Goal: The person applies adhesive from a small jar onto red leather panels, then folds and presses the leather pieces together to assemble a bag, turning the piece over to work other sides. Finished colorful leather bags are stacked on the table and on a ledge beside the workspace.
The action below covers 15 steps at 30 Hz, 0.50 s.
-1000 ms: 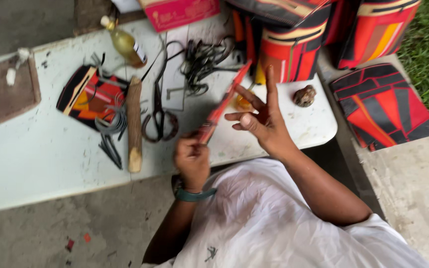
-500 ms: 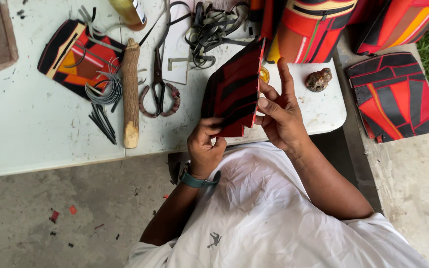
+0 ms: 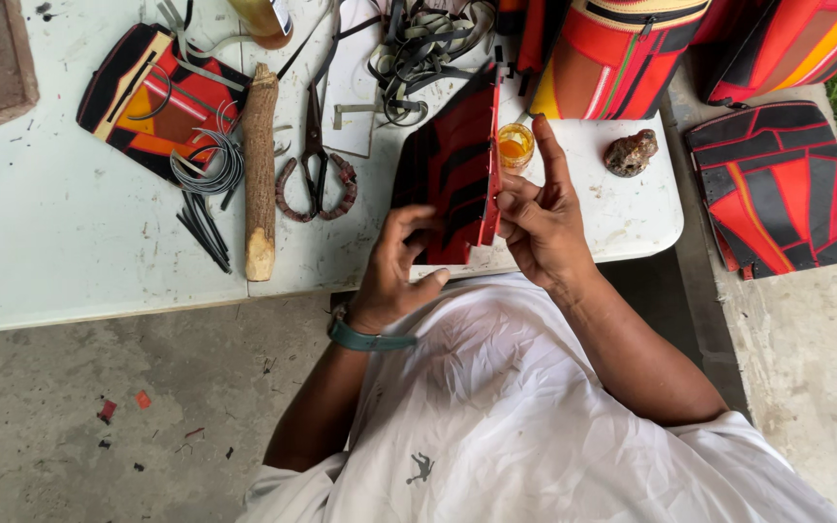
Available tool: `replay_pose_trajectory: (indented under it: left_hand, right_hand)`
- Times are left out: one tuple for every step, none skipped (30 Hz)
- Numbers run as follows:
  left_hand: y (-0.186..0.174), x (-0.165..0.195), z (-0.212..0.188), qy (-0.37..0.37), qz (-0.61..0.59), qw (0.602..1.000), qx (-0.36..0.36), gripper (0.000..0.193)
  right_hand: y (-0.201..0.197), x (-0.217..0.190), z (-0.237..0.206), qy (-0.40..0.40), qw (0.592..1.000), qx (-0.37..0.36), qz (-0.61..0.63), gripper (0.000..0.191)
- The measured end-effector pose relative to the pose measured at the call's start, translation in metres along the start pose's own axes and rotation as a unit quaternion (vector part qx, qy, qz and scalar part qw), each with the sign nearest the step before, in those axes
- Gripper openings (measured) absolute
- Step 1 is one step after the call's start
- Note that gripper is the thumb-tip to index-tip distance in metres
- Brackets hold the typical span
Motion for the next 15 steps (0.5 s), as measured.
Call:
replay_pose_trajectory:
  left_hand:
    - [-0.004,0.013,0.005,0.002,-0.037,0.999,-0.034,0.071]
    - [-0.01,0.024,0.012,-0.025,0.031,0.998,-0.038,0.071]
    - [-0.015,0.035,0.02,-0.052,0.099,0.993,-0.043,0.073]
    - [-0.017,0.045,0.028,-0.079,0.166,0.982,-0.048,0.075]
    - [-0.016,0.055,0.035,-0.101,0.227,0.968,-0.044,0.076]
    - [-0.014,0.062,0.041,-0.122,0.287,0.949,-0.04,0.077]
    - [-0.01,0.066,0.047,-0.142,0.346,0.927,-0.035,0.078]
    - [-0.006,0.076,0.053,-0.09,0.379,0.921,-0.001,0.074]
    - [-0.002,0.084,0.057,-0.038,0.411,0.91,0.031,0.071]
    - [0.001,0.089,0.059,0.014,0.441,0.895,0.062,0.068]
    - [0.001,0.082,0.06,-0.031,0.43,0.901,0.049,0.062]
    - [-0.002,0.075,0.059,-0.076,0.418,0.904,0.035,0.056]
    - [-0.006,0.069,0.057,-0.119,0.405,0.906,0.019,0.051]
    - [-0.013,0.071,0.056,-0.104,0.381,0.918,0.036,0.049]
    - [-0.021,0.075,0.053,-0.09,0.357,0.928,0.052,0.047]
  right_hand:
    - [-0.001,0.0,0.0,-0.008,1.0,0.011,-0.013,0.097]
    - [-0.002,0.0,0.001,-0.016,0.999,0.022,-0.025,0.098]
    - [0.0,0.001,0.001,-0.013,0.999,0.008,-0.028,0.099]
    - [0.002,0.002,0.002,-0.011,0.999,-0.006,-0.03,0.1]
    - [0.003,0.004,0.002,-0.008,0.999,-0.019,-0.034,0.101]
    - [0.003,0.007,0.002,-0.001,0.999,-0.013,-0.039,0.101]
    - [0.002,0.011,0.002,0.008,0.999,-0.009,-0.044,0.102]
    - [0.001,0.015,0.001,0.016,0.999,-0.004,-0.05,0.103]
    - [-0.002,0.019,0.001,0.023,0.998,0.006,-0.059,0.104]
    - [-0.005,0.022,0.0,0.03,0.997,0.016,-0.069,0.106]
    - [-0.009,0.024,0.0,0.036,0.996,0.026,-0.078,0.108]
    - [-0.01,0.024,0.0,0.033,0.997,0.01,-0.07,0.11]
    - [-0.011,0.024,0.0,0.028,0.998,-0.006,-0.062,0.112]
    - [-0.013,0.023,0.0,0.025,0.998,-0.019,-0.054,0.115]
    - [-0.015,0.023,0.0,0.028,0.998,-0.021,-0.051,0.116]
Point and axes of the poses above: each hand's wrist, its own z-axis towards the middle knuckle, its own y-axis out of the palm, x = y × z, the point moved 5 cm from there along z, towards the middle knuckle, and after that the axes turned 15 degrees about z, right-handed, at the moved point
